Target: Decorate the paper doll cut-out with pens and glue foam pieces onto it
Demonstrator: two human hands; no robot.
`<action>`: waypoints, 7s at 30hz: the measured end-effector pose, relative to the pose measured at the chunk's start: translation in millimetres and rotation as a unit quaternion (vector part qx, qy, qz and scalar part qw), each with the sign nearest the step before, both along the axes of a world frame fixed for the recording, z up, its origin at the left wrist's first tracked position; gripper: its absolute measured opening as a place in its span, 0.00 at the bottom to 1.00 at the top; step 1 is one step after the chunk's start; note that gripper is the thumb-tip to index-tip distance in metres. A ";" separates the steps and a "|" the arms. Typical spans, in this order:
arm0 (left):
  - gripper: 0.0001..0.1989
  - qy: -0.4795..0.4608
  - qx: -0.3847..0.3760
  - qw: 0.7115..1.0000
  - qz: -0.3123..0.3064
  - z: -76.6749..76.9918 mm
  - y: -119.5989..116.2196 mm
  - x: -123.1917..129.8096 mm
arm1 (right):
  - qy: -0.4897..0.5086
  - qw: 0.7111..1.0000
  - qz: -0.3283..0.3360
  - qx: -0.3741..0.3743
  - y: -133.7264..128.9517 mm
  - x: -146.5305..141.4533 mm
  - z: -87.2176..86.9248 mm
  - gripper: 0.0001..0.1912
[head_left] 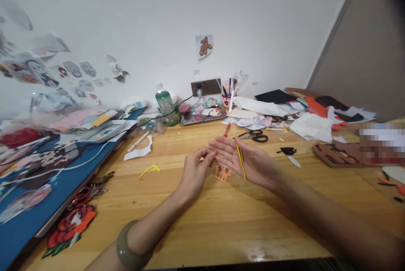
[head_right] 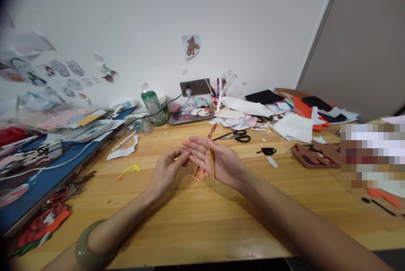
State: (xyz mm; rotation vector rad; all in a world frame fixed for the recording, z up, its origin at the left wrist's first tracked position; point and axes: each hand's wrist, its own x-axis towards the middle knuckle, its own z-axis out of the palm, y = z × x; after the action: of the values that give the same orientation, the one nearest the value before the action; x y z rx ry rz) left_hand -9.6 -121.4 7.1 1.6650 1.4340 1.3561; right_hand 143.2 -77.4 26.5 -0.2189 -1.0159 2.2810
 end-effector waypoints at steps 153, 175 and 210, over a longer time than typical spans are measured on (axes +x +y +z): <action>0.15 -0.288 -0.286 0.911 -0.075 -4.3 4.5 -4.8 | -0.363 0.740 -0.299 0.481 18.6 7.8 -23.1 0.08; 0.11 -0.270 -0.307 0.908 -0.092 -3.8 4.5 -7.6 | -0.355 0.841 -0.289 0.287 28.2 6.3 -14.9 0.10; 0.11 -0.277 -0.275 0.919 -0.045 -3.4 7.2 -4.1 | -0.291 0.892 -0.169 0.301 20.8 -0.3 -23.9 0.12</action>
State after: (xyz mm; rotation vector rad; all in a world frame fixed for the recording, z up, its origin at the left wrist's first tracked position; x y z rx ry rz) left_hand -13.7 -114.2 3.8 0.8779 1.2209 1.1065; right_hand 142.9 -56.6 2.6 -0.7724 -1.7732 1.5080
